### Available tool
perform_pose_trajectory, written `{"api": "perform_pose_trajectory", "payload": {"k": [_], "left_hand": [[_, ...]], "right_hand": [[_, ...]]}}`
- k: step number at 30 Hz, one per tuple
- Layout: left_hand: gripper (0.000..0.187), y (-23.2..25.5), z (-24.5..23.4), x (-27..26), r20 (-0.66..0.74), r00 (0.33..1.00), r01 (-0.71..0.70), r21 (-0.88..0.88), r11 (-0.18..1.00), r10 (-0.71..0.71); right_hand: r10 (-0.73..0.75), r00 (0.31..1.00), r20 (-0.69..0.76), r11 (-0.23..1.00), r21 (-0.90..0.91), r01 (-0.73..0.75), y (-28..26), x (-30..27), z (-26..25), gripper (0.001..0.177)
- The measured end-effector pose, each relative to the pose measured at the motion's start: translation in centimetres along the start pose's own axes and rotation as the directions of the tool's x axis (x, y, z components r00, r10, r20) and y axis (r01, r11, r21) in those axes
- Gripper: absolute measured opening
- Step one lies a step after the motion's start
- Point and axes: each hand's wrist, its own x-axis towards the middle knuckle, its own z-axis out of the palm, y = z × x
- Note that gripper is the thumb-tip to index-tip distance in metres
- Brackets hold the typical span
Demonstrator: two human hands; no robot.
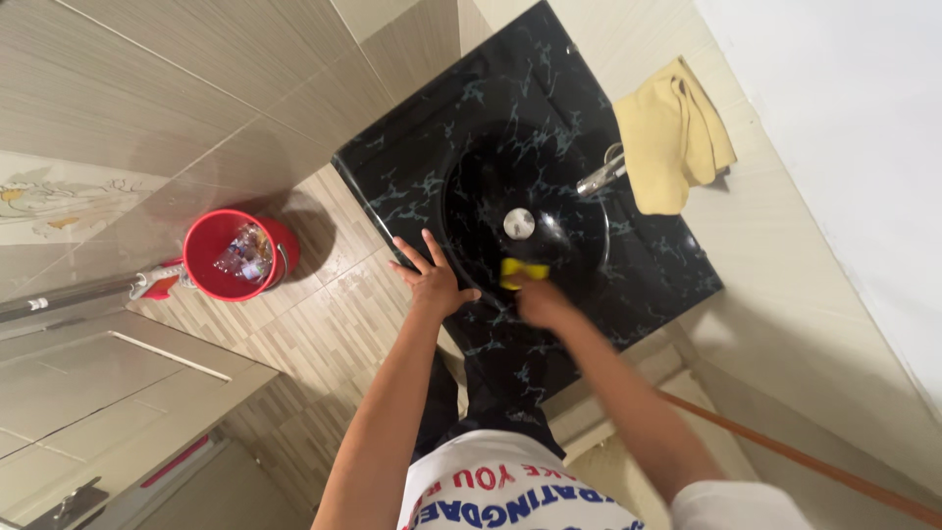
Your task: The person cleans a black marble bathroom sink using a yellow sponge. They wipe the sink basin, the faucet, and the surrounding countertop surfaces in a repetitive manner.
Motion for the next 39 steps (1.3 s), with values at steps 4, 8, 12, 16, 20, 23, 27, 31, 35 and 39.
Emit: {"api": "perform_pose_trajectory", "payload": {"k": [4,8,12,16,20,23,27,31,35,39], "left_hand": [[0.111,0.0,-0.3,-0.2,0.038,0.999,0.027,0.012,1.000,-0.027],[0.122,-0.1,0.4,0.3,-0.023,1.000,0.007,-0.003,1.000,-0.007],[0.125,-0.4,0.9,1.0,0.002,1.000,0.005,0.010,1.000,-0.005],[0.123,0.0,-0.2,1.0,-0.038,0.999,0.026,-0.001,1.000,-0.026],[0.125,-0.3,1.1,0.3,0.000,0.999,0.032,-0.022,0.999,-0.032],[0.139,-0.4,1.5,1.0,-0.096,0.995,0.012,-0.110,0.994,-0.023],[0.127,-0.5,1.6,0.9,0.025,0.999,0.027,-0.043,0.999,-0.026],[0.141,-0.4,1.5,0.9,-0.060,0.998,0.028,-0.107,0.994,-0.035],[0.139,-0.5,1.8,0.6,-0.086,0.996,0.010,-0.060,0.998,-0.015],[0.130,-1.3,3.0,0.0,-0.142,0.989,-0.040,-0.010,0.999,0.038]], "right_hand": [[-0.371,0.883,-0.286,0.903,0.109,0.415,-4.0,0.7,2.7,0.064],[-0.051,0.999,0.003,0.940,-0.338,0.049,0.4,2.6,-0.7,0.049],[-0.231,0.952,-0.203,0.889,-0.443,0.121,5.6,2.8,-2.0,0.034],[-0.172,0.978,-0.115,0.983,0.048,0.178,0.2,1.1,2.1,0.064],[-0.269,0.910,-0.316,0.951,0.065,0.303,-4.2,-4.4,4.3,0.054],[0.065,0.982,-0.179,0.998,0.035,-0.060,-3.5,-8.3,2.2,0.054],[-0.099,0.882,-0.460,0.957,-0.287,-0.042,-0.3,-11.6,1.7,0.068],[-0.215,0.838,-0.501,0.868,-0.492,-0.072,-3.4,-13.2,9.3,0.073],[-0.306,0.875,-0.376,0.950,-0.176,0.257,-6.1,-15.0,15.5,0.089],[-0.251,0.819,-0.516,0.951,-0.288,0.111,-1.5,-15.7,14.2,0.096]]}}
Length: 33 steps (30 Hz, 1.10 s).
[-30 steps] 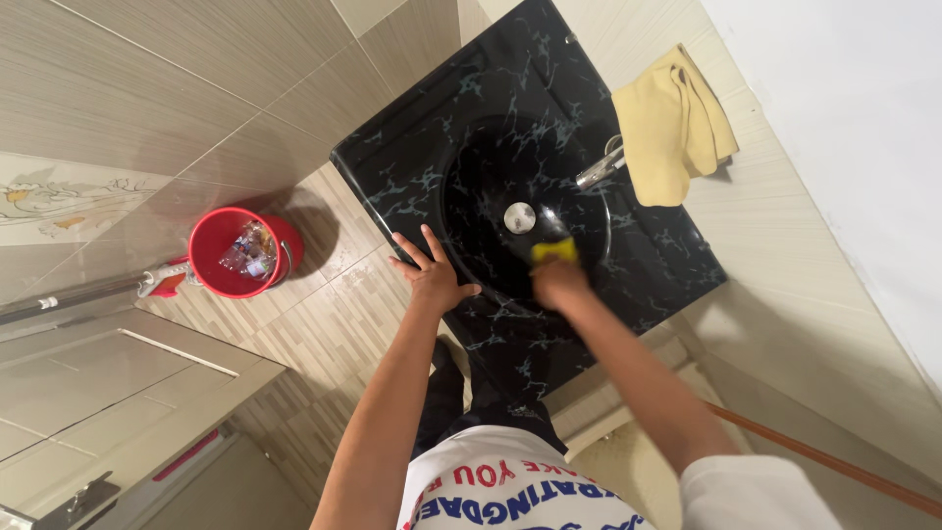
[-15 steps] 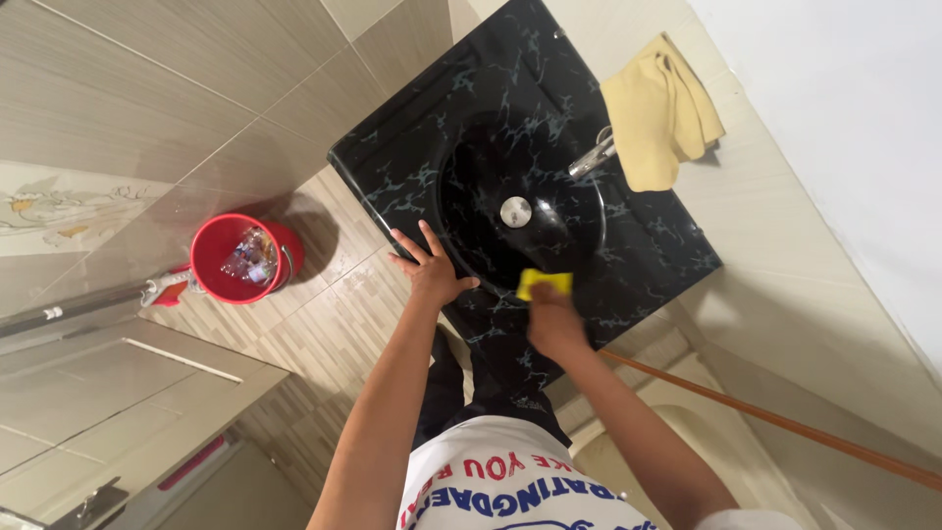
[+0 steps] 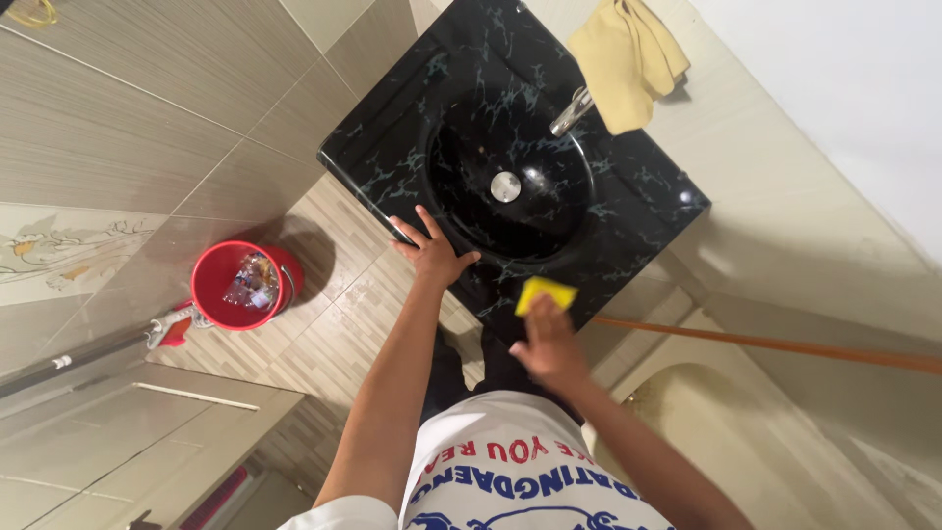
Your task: The person cleans a black marble bathroom sink using a yellow sponge. They wipe the sink basin, the faucet, and the surrounding countertop surfaces in a repetitive manner.
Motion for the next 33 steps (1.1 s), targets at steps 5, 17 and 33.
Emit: {"api": "perform_pose_trajectory", "payload": {"k": [5,17,33], "left_hand": [[0.112,-2.5,3.6,-1.1,-0.258,0.963,-0.122,-0.149,0.981,0.080],[0.095,-31.9,26.7,-8.3,-0.133,0.983,0.064,-0.409,0.911,-0.128],[0.065,-36.7,29.9,-16.3,-0.089,0.914,0.227,-0.699,0.678,-0.397]], "right_hand": [[0.365,0.897,-0.249,0.919,-0.054,-0.389,2.6,5.1,-0.9,0.093],[0.219,0.929,-0.298,0.969,-0.042,-0.242,-8.9,-0.6,5.3,0.088],[0.102,0.907,-0.410,0.988,-0.067,-0.141,-11.6,-3.8,7.8,0.080]]}}
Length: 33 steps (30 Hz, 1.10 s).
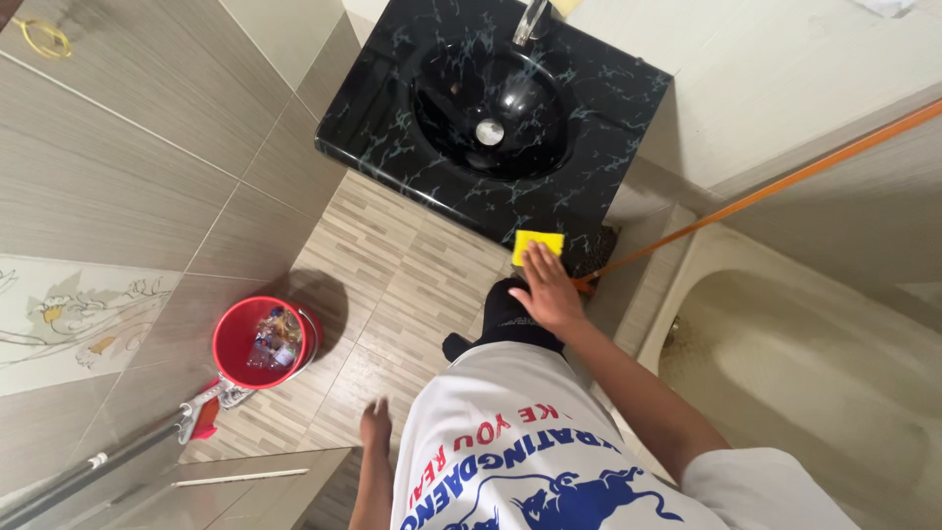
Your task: The person cleans a black marble bathroom sink using a yellow sponge. They wipe the sink basin, the faucet, and the surrounding countertop surfaces in a repetitive manner.
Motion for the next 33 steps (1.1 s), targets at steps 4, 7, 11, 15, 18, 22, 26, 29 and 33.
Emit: {"api": "perform_pose_trajectory", "payload": {"k": [4,7,11,15,18,22,26,29,33], "left_hand": [[0.063,5.9,2.7,1.8,0.083,0.922,-0.381,0.020,0.925,0.378],[0.062,9.3,2.8,1.6,0.172,0.907,-0.393,0.012,0.920,0.385],[0.061,8.7,3.0,1.6,0.162,0.928,-0.341,0.006,0.940,0.335],[0.064,4.9,2.5,1.5,0.179,0.943,-0.310,0.167,0.936,0.280],[0.064,1.6,2.0,1.8,0.158,0.968,-0.223,0.188,0.957,0.194],[0.062,-2.3,1.5,1.4,0.105,0.983,-0.163,0.145,0.976,0.148],[0.063,-2.7,0.6,0.3,0.109,0.993,-0.051,0.115,0.992,0.038],[0.063,-1.9,0.3,-0.5,0.116,0.992,-0.051,0.088,0.995,0.041],[0.061,0.1,0.1,-0.2,0.114,0.988,-0.119,0.122,0.985,0.105]], "right_hand": [[-0.023,0.995,-0.098,1.000,0.012,0.024,4.4,-3.1,-0.5,0.078],[0.084,0.976,-0.202,0.996,0.030,-0.080,6.1,-1.9,0.7,0.077],[0.186,0.977,-0.101,0.979,-0.069,-0.193,3.7,1.3,2.3,0.078],[0.019,1.000,-0.019,1.000,0.014,-0.019,1.6,0.9,1.5,0.077],[-0.062,0.998,-0.019,0.997,0.035,0.063,3.5,-0.5,-0.1,0.075],[-0.122,0.985,-0.120,0.987,0.091,0.133,7.4,-1.8,-2.2,0.065],[-0.113,0.982,-0.153,0.990,0.067,0.124,6.3,-0.2,-1.9,0.055],[-0.120,0.984,-0.130,0.990,0.052,0.128,2.7,2.9,0.4,0.053],[-0.147,0.984,-0.104,0.986,0.066,0.154,0.7,5.3,2.5,0.047]]}}
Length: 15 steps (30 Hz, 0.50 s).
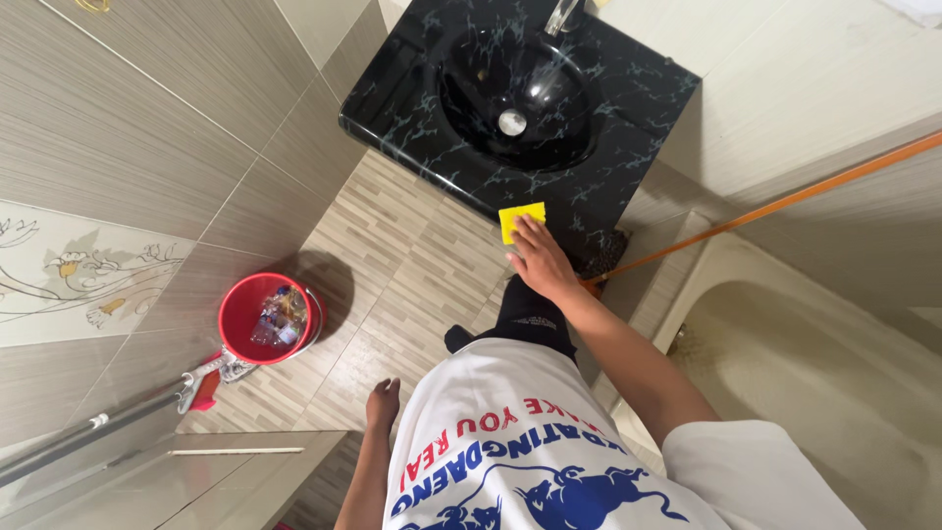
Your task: The person cleans a black marble bathroom sink using a yellow sponge. They wipe the sink basin, the faucet, and the surrounding countertop surfaces in a repetitive manner.
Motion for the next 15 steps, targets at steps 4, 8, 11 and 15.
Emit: {"api": "perform_pose_trajectory", "payload": {"k": [4,8,11,15], "left_hand": [[0.059,1.4,-0.6,0.8,-0.032,0.996,-0.080,-0.041,0.996,0.078],[0.059,1.1,-0.5,1.5,-0.052,0.996,-0.077,-0.100,0.992,0.072],[0.059,0.1,-0.3,1.0,-0.030,0.999,-0.019,-0.108,0.994,0.016],[0.059,-1.6,0.2,-0.3,-0.024,1.000,0.000,-0.097,0.995,-0.003]], "right_hand": [[0.079,0.996,-0.041,0.996,-0.040,-0.081,1.6,-1.4,-0.3,0.039],[0.113,0.977,-0.183,0.994,0.018,-0.112,4.0,-4.3,-4.1,0.013],[0.110,0.962,-0.249,0.994,0.039,-0.104,3.6,-4.7,-5.2,0.013],[0.115,0.961,-0.251,0.992,0.078,-0.098,1.6,-2.2,-3.9,0.018]]}}
